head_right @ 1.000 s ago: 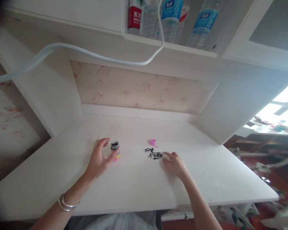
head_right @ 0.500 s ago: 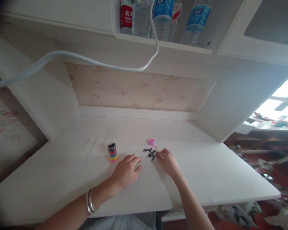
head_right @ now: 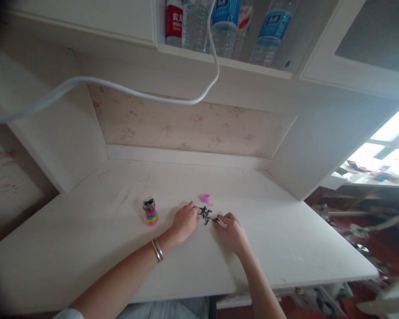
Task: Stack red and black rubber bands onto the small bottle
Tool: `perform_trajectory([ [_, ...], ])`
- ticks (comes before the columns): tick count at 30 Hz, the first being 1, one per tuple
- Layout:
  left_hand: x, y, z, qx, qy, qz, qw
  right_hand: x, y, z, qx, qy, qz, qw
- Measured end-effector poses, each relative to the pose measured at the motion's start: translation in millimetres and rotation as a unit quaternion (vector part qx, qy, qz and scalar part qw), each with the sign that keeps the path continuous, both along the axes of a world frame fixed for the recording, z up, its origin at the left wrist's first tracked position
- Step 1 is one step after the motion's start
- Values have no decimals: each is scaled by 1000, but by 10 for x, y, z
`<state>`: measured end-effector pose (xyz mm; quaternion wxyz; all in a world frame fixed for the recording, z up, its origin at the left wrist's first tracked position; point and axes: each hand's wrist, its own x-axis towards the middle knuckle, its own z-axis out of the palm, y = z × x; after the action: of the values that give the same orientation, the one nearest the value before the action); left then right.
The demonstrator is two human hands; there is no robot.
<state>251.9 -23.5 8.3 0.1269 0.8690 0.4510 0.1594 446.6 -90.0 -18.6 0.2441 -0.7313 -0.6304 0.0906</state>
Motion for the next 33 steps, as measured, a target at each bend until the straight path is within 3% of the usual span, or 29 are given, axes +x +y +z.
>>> perform_trajectory([
  [6,-44,-8,64,-2,6,-21,1000,-32,-2,39,3,11,-13,1000],
  [10,-145,-171,201,7,-3,-27,1000,-77,31,60,10,13,-7,1000],
  [13,-353,-381,374,22,-43,-42,998,-87,33,57,19,13,-9,1000],
  [17,-853,-549,695,50,-144,-30,988,-109,11,58,39,11,-7,999],
  [21,-1392,-383,978,94,-210,61,971,-215,19,104,75,7,-1,997],
  [24,-1630,-173,1084,99,-175,98,975,-332,48,157,83,11,10,996],
  [28,-1703,-3,1104,89,-116,90,985,-441,73,198,83,24,17,996],
  [33,-1672,53,1059,71,-62,71,993,-457,54,209,87,36,23,995],
])
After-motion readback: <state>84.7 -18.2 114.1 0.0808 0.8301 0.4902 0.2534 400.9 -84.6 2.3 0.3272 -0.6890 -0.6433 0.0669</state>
